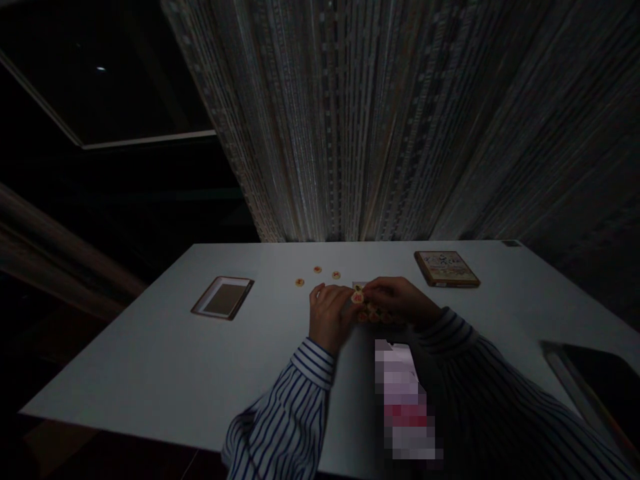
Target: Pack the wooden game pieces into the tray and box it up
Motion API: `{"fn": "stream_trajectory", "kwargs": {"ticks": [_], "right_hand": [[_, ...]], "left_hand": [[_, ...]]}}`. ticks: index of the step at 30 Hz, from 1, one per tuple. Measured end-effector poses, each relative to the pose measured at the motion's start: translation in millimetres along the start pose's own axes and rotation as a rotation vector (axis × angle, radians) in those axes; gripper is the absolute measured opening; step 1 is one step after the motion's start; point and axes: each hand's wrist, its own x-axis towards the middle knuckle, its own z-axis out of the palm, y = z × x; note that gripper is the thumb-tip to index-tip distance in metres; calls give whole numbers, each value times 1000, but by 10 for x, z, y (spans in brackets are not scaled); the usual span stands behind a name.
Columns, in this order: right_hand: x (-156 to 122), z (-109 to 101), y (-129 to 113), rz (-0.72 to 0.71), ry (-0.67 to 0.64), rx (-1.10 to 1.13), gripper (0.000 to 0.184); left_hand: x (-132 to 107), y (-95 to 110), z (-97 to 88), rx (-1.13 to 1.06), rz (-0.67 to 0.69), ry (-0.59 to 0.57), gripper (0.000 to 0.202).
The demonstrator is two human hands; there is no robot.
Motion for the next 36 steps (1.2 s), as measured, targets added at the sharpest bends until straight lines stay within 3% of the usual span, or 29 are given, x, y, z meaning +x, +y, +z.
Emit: {"fn": "stream_trajectory", "kwargs": {"ticks": [5, 12, 16, 21, 25, 30, 36], "right_hand": [[19, -21, 48, 66, -17, 151, 27], [77, -58, 101, 68, 16, 156, 23], [119, -54, 140, 38, 29, 164, 24], [156, -31, 163, 8, 57, 98, 21], [158, 22, 198, 8, 54, 63, 21], [146, 71, 242, -24, 43, 17, 21], [109, 90, 253, -110, 3, -112, 27]], "left_hand": [[40, 24, 73, -19, 12, -12, 17], [102, -1, 174, -105, -12, 25, 17], [102, -22, 214, -345, -156, 0, 21], [70, -48, 271, -746, -477, -55, 22], [52, -71, 312, -938, -676, -40, 22], [53, -87, 336, -1047, -816, -12, 25], [53, -80, 332, -1094, -872, 0, 23]]}}
